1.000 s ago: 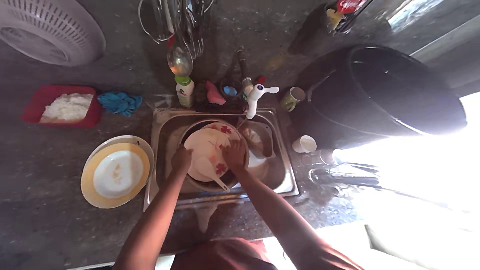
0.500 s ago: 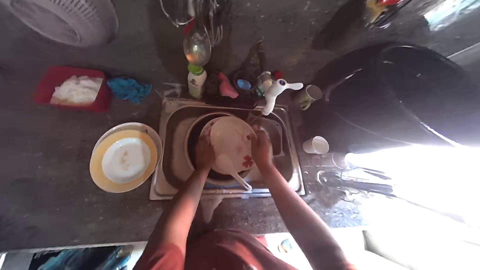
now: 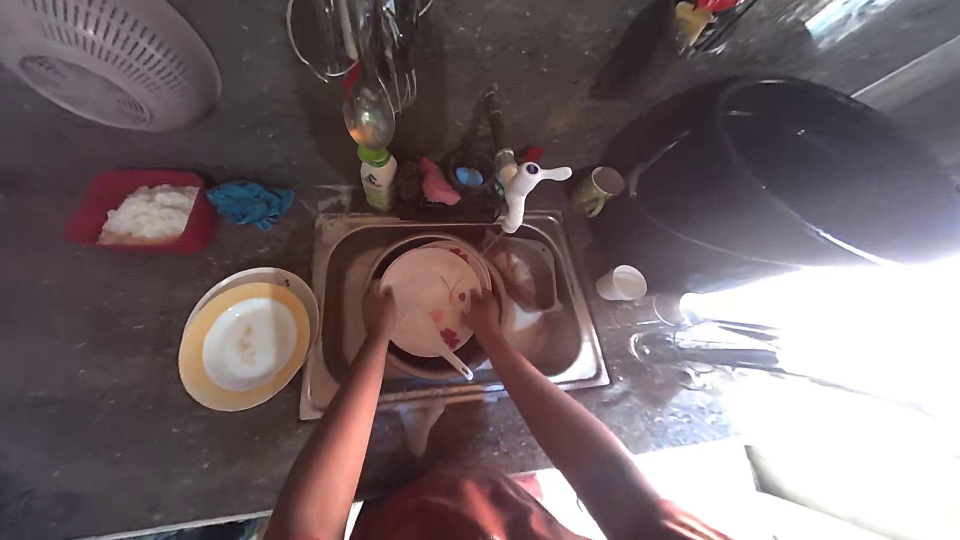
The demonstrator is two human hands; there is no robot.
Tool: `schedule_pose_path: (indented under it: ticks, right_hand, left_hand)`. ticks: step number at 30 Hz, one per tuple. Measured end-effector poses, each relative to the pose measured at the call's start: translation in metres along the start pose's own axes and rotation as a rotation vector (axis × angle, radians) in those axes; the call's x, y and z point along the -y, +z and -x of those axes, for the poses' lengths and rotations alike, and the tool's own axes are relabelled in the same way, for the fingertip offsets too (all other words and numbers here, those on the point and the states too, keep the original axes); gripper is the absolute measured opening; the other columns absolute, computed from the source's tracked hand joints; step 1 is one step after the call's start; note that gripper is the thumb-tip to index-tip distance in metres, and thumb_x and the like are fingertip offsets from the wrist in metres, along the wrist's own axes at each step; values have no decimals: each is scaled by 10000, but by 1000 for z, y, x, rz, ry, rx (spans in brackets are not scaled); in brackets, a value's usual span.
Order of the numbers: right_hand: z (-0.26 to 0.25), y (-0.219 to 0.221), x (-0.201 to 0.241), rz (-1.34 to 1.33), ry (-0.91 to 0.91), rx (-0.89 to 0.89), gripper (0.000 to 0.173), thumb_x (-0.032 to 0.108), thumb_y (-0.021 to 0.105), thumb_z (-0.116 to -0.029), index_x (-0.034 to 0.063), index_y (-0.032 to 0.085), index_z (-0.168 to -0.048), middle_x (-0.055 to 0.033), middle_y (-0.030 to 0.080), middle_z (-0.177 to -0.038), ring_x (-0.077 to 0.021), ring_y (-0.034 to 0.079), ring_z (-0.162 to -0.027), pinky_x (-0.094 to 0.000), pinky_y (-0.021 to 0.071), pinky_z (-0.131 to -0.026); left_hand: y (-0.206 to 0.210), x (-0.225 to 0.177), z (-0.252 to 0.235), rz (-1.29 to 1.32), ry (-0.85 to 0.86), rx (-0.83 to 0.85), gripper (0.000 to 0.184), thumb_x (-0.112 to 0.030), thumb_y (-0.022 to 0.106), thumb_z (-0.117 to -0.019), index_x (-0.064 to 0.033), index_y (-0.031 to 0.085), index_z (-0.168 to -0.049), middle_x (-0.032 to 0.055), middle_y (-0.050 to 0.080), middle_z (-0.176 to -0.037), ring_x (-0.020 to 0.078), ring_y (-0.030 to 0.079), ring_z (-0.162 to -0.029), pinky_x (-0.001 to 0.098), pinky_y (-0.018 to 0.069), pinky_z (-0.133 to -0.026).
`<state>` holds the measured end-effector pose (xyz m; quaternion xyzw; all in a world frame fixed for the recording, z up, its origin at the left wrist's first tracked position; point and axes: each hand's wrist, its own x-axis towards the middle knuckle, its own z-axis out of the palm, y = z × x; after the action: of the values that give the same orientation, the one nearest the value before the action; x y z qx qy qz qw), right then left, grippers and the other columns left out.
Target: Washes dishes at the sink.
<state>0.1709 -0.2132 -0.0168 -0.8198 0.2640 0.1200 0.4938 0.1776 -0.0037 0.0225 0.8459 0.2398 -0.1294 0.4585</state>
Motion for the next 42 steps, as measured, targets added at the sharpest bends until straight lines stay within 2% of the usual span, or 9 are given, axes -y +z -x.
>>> schedule_pose_path:
  ticks: [4,8,14,21,26,30,33,38,42]
  right_hand:
    - [7,23,11,-306,113,93,363,245,467,-1101,-58,594,-1256,-212,636,-1096,-259,636,-929,-420,546,-831]
    - [22,21,27,-147,69,116,362,253,499,-1086,-50,644,-1220,-208,668,-1154,-269,638,-1049,-438,508,-940]
    - [15,-24,28,-93,-143,-5,346,187,481,-1089,-81,601,-1272,-260,653,-1173,-309,641,-1084,-447,511,-975]
    - [18,-76,86,300,-483,-128,347,253,466,-1096,14,634,-1282,-214,671,-1234,-385,651,-1141,-591,501,-992]
    - [24,-84,111,556,-1048,-336,245,132,568,-1032,29,707,-1206,-209,729,-1050,-394,732,-872,-557,592,-696]
    - [35,-89,119,569,-966,-320,296,150,546,-1049,56,671,-1301,-205,731,-985,-387,725,-771,-561,582,-646]
    - [50,-90,109,551,-894,-303,314,146,526,-1052,15,662,-1304,-211,740,-1091,-409,736,-915,-598,580,-771]
    - [58,-79,95,743,-649,-147,373,174,456,-1078,33,608,-1388,-251,686,-1215,-449,678,-1090,-607,536,-908]
    - [55,-62,109,913,-374,3,429,253,380,-1112,92,494,-1493,-234,679,-1243,-429,672,-1118,-594,518,-942]
  left_hand:
    - [-44,-49,14,-46,126,40,398,-204,500,-1087,-6,539,-1429,257,592,-1381,388,566,-1303,571,421,-1109]
    - [-60,-51,1,-79,260,115,512,-269,513,-1087,-95,418,-1560,213,478,-1539,380,439,-1441,586,330,-1182]
    - [-17,16,1,482,161,-58,528,-324,278,-1140,47,523,-1426,229,559,-1441,267,536,-1352,443,410,-1157]
    - [64,51,-2,-522,419,-41,482,-131,439,-1056,8,452,-1517,330,258,-1625,494,194,-1534,599,164,-1259]
    - [86,49,-18,-591,574,78,580,-170,391,-1069,-94,267,-1630,116,199,-1710,285,111,-1595,561,54,-1279]
    - [100,35,-35,-612,571,10,594,-370,259,-1115,-49,294,-1613,149,208,-1702,296,87,-1598,582,20,-1273]
    - [90,22,-37,-459,504,34,599,-380,320,-1114,-65,276,-1622,118,170,-1716,270,100,-1597,517,82,-1284]
    - [43,34,-59,196,383,40,306,-118,484,-1078,34,639,-1293,204,669,-1290,311,639,-1219,473,489,-1088]
    - [22,42,-37,62,287,67,376,-206,499,-1082,9,575,-1380,225,622,-1352,341,601,-1276,509,460,-1110]
